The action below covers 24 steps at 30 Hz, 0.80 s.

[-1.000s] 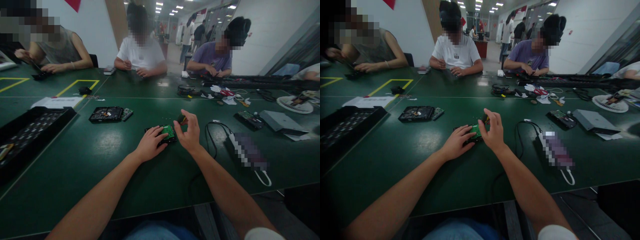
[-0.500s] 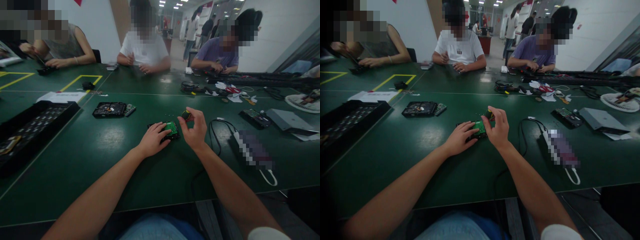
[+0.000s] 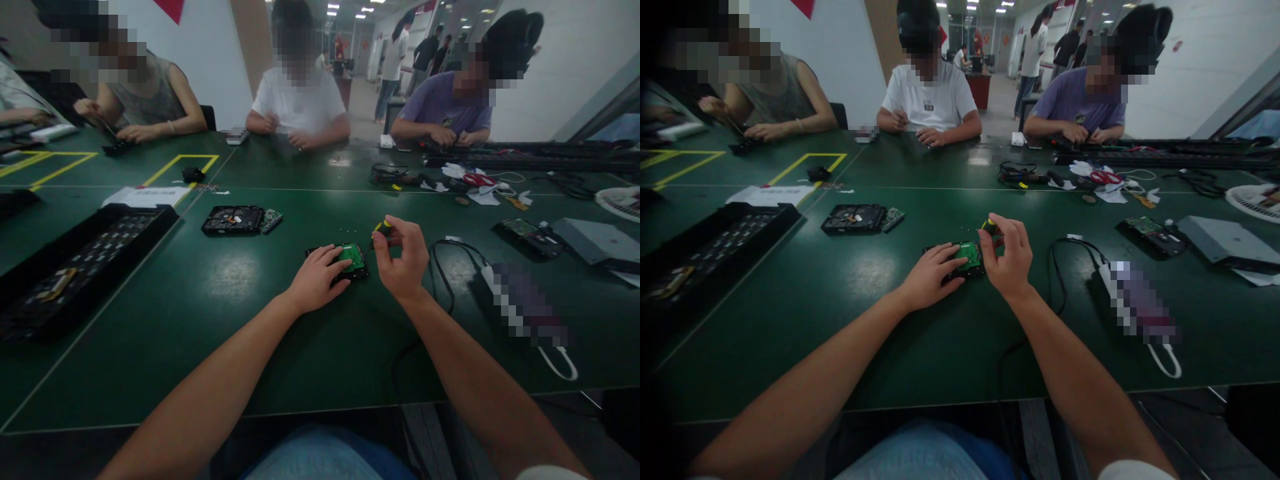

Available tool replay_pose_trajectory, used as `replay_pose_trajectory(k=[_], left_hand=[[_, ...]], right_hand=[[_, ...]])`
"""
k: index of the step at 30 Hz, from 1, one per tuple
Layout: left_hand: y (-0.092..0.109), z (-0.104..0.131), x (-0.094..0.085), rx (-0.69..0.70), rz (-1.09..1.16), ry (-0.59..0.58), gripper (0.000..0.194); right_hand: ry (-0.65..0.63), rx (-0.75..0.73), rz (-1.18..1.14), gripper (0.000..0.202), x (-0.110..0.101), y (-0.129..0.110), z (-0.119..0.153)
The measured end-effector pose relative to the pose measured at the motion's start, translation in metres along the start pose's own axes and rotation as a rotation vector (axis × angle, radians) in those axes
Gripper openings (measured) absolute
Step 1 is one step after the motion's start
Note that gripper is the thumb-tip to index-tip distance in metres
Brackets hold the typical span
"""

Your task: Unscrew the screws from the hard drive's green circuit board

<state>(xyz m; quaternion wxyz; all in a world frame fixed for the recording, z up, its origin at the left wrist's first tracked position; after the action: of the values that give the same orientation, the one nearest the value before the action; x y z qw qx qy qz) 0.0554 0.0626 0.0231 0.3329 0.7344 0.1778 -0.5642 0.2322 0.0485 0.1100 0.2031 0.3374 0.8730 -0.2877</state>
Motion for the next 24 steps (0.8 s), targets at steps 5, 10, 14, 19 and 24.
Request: replay_pose_trajectory(k=[5,10,14,19,24], left_hand=[[0.001,0.000,-0.001,-0.013,-0.005,-0.013,0.048],[0.001,-0.001,-0.002,-0.020,0.010,-0.002,0.048],[0.000,-0.001,-0.001,-0.023,0.011,-0.004,0.048],[0.001,0.000,-0.001,-0.023,0.010,-0.013,0.048],[0.002,0.000,-0.003,-0.029,0.011,-0.013,0.047]], right_hand=[[-0.011,-0.015,-0.050,0.037,0.005,-0.001,0.001],[-0.036,-0.048,-0.002,0.049,0.004,-0.004,-0.003],[-0.022,-0.010,0.001,0.051,0.000,0.006,-0.005],[-0.045,-0.039,-0.025,0.055,0.007,0.007,-0.002],[-0.069,-0.062,-0.030,0.058,0.010,0.001,-0.002]])
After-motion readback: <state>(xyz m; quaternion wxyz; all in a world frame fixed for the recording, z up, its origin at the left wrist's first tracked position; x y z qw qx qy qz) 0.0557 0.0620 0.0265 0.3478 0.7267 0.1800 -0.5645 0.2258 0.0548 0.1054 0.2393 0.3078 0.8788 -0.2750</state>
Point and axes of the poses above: each hand's wrist, its own z-axis away from the middle knuckle, its own x-axis out of the palm, y = z × x, the point moved 8 cm from there along -z, towards the middle knuckle, and after that the axes turned 15 degrees about -y, right-handed, at the moved point
